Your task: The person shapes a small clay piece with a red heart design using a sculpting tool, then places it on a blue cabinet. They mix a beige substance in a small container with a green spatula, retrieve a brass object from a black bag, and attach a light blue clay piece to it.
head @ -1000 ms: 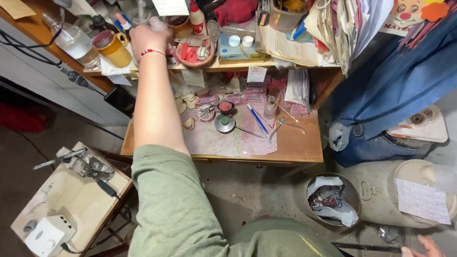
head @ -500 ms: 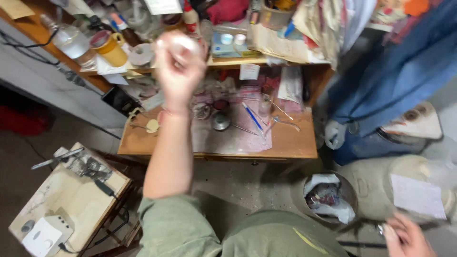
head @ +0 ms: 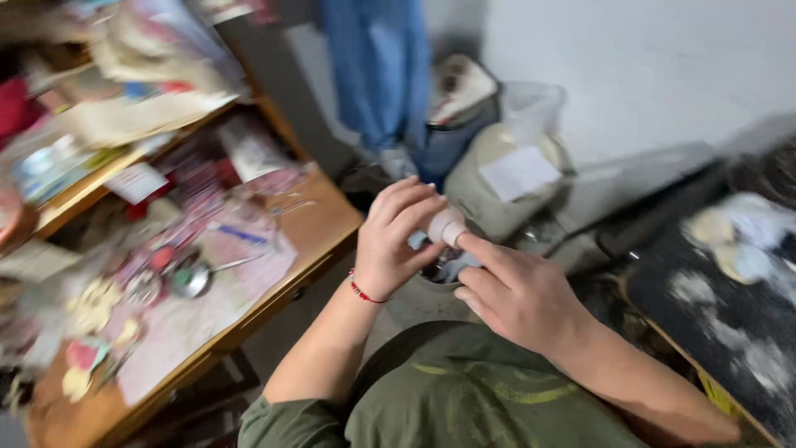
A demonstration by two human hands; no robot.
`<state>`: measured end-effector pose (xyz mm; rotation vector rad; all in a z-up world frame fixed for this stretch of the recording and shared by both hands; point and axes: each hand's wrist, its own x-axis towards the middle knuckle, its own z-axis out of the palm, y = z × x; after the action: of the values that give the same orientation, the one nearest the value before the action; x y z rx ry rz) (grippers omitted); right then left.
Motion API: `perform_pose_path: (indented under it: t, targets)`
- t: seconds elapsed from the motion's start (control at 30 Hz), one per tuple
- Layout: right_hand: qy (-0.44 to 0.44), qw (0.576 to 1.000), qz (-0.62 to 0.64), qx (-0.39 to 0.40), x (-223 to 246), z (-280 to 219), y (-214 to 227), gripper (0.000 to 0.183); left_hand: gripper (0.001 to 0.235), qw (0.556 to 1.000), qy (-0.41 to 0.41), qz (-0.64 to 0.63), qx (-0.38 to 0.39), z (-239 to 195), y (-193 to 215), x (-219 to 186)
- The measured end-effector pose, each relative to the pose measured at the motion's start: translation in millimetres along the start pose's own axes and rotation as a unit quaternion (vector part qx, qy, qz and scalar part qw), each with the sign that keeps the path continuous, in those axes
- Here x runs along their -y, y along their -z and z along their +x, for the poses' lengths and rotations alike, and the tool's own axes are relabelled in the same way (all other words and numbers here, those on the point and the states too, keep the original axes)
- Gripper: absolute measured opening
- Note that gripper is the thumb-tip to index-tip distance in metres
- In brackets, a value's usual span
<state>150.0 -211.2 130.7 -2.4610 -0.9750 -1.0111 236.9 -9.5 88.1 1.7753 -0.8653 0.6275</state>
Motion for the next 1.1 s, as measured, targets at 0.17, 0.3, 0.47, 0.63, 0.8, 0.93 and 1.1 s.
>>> perform_pose_path:
  t: [0.17,0.3,0.47,0.63,0.8,0.93,1.1]
  targets:
    - [-0.012,0.989,-0.123,0.082,-27,-61,12,0.018,0.042,0.977,-0.158,0.135,0.036,11,-66,-8]
    - [-0.117,0.978,-0.165,0.057,-28,-83,31,0.004,0.029,0.962,-0.236,0.128,0.047,17,-105,-22]
    - [-0.2,0.964,-0.113,0.135,-39,-170,14,0.032,0.03,0.942,-0.253,0.13,0.176,13,-143,-22]
    - [-0.255,0.95,-0.098,0.149,-37,-187,54,0.021,0.042,0.962,-0.173,0.048,0.204,-1,-207,-28]
    - [-0.36,0.918,-0.057,0.157,-41,-192,99,0.032,0.061,0.949,0.028,-0.068,0.306,-55,-263,-22]
    - [-0.432,0.892,0.132,0.023,-47,-221,111,0.025,0.068,0.853,0.282,-0.245,0.364,-95,-294,-20]
    - [-0.452,0.808,0.338,-0.168,-54,-279,88,0.016,0.066,0.768,0.412,-0.328,0.363,-105,-306,-32]
